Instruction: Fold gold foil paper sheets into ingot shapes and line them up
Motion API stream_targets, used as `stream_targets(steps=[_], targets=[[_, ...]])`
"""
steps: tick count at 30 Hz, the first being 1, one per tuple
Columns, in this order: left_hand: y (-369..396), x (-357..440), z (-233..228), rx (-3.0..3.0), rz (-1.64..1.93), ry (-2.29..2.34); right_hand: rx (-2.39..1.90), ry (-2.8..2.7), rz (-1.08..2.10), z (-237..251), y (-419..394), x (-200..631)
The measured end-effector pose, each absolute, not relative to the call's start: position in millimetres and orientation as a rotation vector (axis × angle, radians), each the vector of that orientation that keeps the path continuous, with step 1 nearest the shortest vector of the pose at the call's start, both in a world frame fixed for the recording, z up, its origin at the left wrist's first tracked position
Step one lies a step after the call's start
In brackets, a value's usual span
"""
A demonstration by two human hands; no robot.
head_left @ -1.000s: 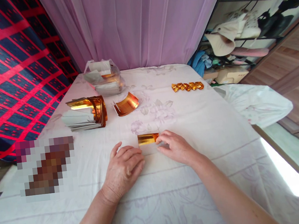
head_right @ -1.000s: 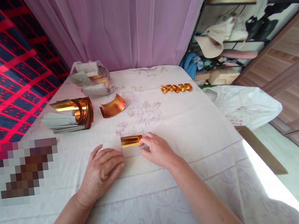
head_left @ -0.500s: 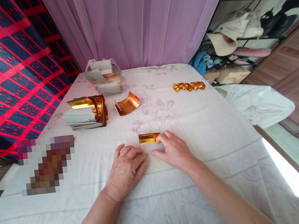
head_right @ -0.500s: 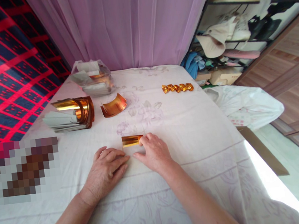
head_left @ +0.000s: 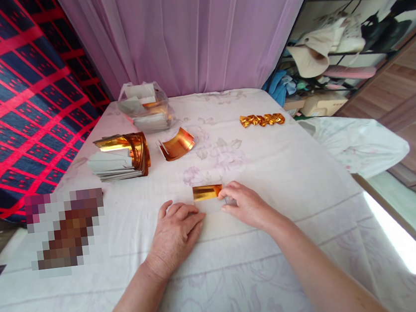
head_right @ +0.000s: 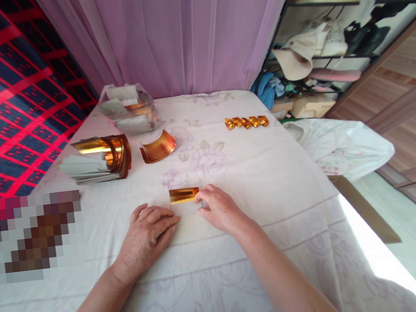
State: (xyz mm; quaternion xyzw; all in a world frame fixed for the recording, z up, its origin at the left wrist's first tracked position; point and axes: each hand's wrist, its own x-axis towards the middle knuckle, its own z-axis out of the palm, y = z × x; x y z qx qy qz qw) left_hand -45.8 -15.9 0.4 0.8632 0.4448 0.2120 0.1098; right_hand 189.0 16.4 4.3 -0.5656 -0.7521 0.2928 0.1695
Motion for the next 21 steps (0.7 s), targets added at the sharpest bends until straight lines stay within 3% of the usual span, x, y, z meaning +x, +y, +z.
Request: stream_targets(steps=[13,21], targets=[[-16.8,-44.5,1.5,2.541,0.584,1.319,-1.443,-2.195,0.923,8.3,21.7,200.8],[-19.2,-43.2,0.8,2.574,0.519,1.323,-1.558,-2.117,0.858,0.0,18.2,192.0]])
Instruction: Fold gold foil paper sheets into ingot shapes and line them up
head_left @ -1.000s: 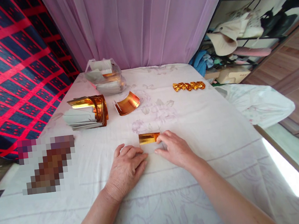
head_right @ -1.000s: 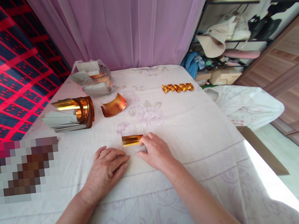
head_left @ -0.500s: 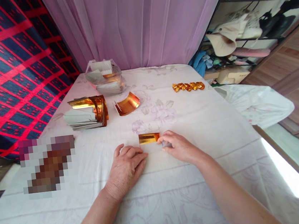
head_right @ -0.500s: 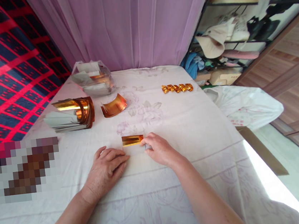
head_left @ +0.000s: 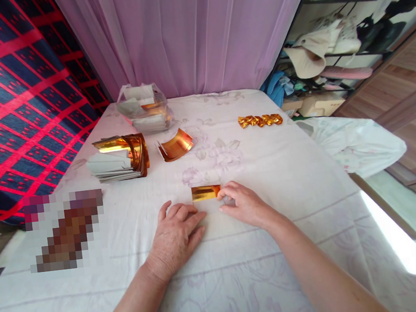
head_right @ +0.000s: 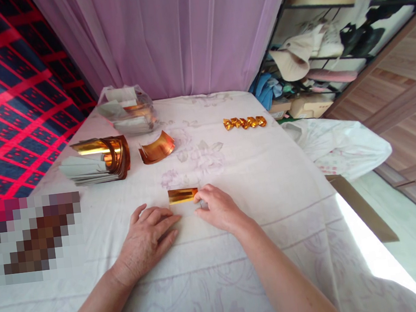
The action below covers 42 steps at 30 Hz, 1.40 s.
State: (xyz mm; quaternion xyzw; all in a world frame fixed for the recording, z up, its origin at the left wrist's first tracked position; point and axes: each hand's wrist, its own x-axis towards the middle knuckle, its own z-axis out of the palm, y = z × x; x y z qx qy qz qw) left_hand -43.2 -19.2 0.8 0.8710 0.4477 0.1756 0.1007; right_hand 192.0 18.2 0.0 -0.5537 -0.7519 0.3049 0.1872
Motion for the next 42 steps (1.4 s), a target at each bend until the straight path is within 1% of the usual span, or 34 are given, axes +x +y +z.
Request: stream_targets(steps=[12,20,29,42], targets=[[-23.8,-39.1,-0.4,2.626,0.428,1.332,-1.592,-2.134,0.797,2.9,17.1,189.7],[-20.9,-45.3,3.5,2.561,0.472,1.303,-1.590,-2.125,0.854,1.3,18.2,191.1],[-16.9,-48.9,8.7,2.524,0.566,1.309,-1.624,-2.127,0.872,4.1,18.4,190.1],[-13.1,-56.2,7.8,2.514,0.600,1.327,-1.587,-2.139,0.858,1.9,18.9,192.2]])
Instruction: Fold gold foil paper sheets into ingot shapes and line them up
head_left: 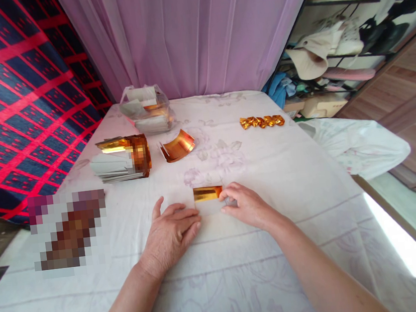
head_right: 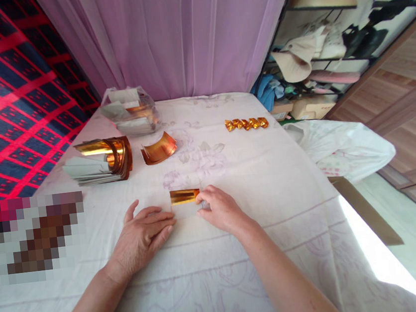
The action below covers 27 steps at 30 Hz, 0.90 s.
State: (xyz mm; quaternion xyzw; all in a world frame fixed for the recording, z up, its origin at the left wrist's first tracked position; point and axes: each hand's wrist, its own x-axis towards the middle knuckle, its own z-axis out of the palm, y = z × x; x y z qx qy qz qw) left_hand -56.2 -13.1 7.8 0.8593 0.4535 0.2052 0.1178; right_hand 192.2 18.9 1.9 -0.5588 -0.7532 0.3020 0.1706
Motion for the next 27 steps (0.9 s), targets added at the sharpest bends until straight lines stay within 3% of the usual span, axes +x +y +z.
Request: stream_targets(steps=[17,27], targets=[[-9.1,-61.5,6.2,2.542,0.647,1.333,-1.569,-2.132,0.849,0.7,19.3,192.7],[-11.2,-59.4,-5.6,2.694,0.474,1.255,-1.592,-2.124,0.847,0.5,19.4,191.5]])
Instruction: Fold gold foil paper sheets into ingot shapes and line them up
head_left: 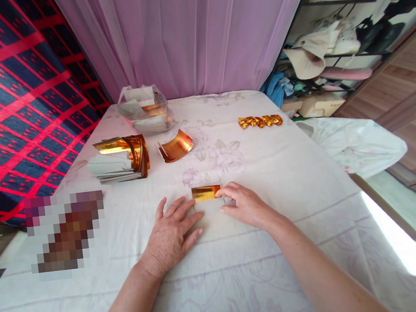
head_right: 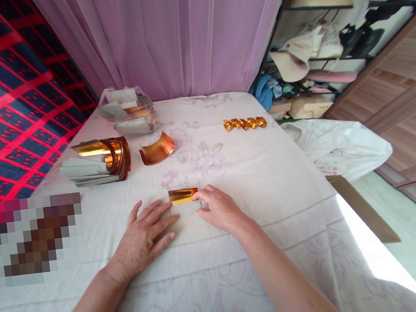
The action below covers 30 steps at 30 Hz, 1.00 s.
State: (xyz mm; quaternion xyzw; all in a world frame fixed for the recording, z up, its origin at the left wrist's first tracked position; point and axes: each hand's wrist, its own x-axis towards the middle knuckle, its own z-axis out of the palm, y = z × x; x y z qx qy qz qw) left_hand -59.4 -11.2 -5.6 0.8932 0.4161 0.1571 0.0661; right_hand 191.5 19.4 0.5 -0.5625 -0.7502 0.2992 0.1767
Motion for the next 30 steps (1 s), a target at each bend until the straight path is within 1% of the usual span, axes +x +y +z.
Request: stream_targets(steps=[10,17,20,25,27,30], targets=[[-11.8,-59.5,-6.9,2.665,0.463,1.266,-1.490,-2.136,0.919,-5.9,23.2,198.2],[-11.5,-58.6,-6.1,2.639,0.443,1.279,-1.509,-2.126,0.917,-1.9,22.4,197.4],[-11.7,-58.6,-5.9,2.636,0.442,1.284,-1.556,-2.130,0.849,1.6,19.0,190.8],[-11.7,-58.5,-5.8,2.640,0.438,1.289,-1.734,-2.176,0.587,9.8,11.7,174.0],[-11.7,-58.3,-5.8,2.638,0.434,1.294,-1.760,-2.193,0.573,11.6,10.6,171.4],[-11.8,-58.0,-5.8,2.631,0.425,1.302,-1.742,-2.189,0.643,10.6,12.2,175.2]])
